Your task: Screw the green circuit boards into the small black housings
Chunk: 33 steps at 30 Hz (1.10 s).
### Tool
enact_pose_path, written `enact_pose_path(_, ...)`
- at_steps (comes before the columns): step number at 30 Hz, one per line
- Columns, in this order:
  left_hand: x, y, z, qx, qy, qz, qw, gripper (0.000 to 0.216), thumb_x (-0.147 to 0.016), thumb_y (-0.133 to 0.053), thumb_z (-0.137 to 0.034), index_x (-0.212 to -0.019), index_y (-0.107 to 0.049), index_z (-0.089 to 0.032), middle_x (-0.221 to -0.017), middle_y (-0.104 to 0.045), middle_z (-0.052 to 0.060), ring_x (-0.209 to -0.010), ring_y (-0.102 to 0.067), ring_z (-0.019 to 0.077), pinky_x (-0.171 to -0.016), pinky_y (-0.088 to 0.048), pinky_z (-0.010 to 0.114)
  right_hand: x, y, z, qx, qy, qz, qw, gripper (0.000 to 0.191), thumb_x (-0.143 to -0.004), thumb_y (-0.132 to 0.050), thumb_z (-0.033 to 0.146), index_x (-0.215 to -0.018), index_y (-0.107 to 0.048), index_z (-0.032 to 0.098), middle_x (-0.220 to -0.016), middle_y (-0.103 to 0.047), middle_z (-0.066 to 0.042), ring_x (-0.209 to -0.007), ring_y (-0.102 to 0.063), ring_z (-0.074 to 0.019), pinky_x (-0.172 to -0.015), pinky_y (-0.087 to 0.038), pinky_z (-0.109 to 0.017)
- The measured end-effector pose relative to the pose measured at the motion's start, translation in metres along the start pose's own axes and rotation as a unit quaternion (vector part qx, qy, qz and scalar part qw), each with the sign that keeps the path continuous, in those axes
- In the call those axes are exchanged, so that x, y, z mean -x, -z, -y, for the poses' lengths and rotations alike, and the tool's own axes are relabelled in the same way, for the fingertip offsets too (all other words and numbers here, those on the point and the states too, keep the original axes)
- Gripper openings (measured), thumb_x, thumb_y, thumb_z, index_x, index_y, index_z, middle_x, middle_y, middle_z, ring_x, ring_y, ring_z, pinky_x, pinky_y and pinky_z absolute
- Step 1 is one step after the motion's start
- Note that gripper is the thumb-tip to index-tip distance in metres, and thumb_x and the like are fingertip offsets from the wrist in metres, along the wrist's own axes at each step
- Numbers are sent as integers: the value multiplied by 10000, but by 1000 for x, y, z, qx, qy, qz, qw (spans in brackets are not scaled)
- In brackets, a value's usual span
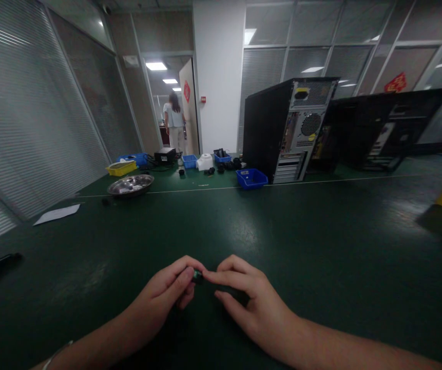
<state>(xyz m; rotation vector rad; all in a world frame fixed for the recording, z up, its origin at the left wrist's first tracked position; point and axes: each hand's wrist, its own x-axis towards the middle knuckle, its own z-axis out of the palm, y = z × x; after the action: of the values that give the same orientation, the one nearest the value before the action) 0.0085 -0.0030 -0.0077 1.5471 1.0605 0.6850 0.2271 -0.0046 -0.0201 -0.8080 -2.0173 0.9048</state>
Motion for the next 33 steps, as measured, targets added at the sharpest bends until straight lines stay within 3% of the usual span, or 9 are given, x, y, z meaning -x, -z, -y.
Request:
enact_pose_path(6,-3,1,7,75,6,8,997,385,-985,-405,-472,-1046,-597,-144,-693,-475,-20,-626,-413,145,-602,-295,279,-1,-1,3,-17,7,-3,1000,470,-873,-578,46,-1267,-649,291,-998,-605,-47,-901,-608,-172,-790,-497,-293)
enact_pose_path(14,-5,4,3,28,14,-16,999,383,-960,-428,-472,-1016,-603,-136,-666,-445,-28,-615,-403,151,-589,-307,278,-1,2,4,-9,9,2,1000,447,-872,-579,57,-1262,-655,262,-988,-608,-56,-886,-608,-178,-779,-498,-306)
enact_pose_path(19,-2,7,-4,-86,8,-4,996,314,-976,-396,-419,-991,-586,-169,-688,-446,-32,-613,-408,146,-575,-321,264,-2,4,2,-17,-16,-21,1000,424,-883,-584,73,-1257,-655,257,-992,-620,-55,-904,-617,-184,-802,-499,-323)
enact_pose_path(23,6,3,-20,-247,11,38,968,139,-941,-468,-329,-950,-523,-202,-756,-518,-19,-666,-482,158,-593,-363,256,-4,5,0,-26,-34,-33,999,396,-884,-591,88,-1233,-668,257,-987,-626,-52,-908,-622,-188,-801,-498,-330)
enact_pose_path(28,7,1,-24,-362,28,89,928,204,-931,-491,-388,-882,-573,-207,-727,-573,-7,-658,-533,173,-577,-356,256,-4,5,-1,-27,-41,-29,998,375,-885,-596,98,-1225,-674,235,-991,-626,-61,-912,-624,-195,-807,-499,-337)
enact_pose_path(33,5,5,-17,-425,-6,85,901,257,-945,-497,-439,-1034,-584,-214,-669,-590,-25,-600,-544,178,-562,-309,266,-4,5,0,-26,-30,-31,999,372,-886,-597,106,-1221,-675,247,-981,-633,-53,-909,-627,-186,-813,-497,-334)
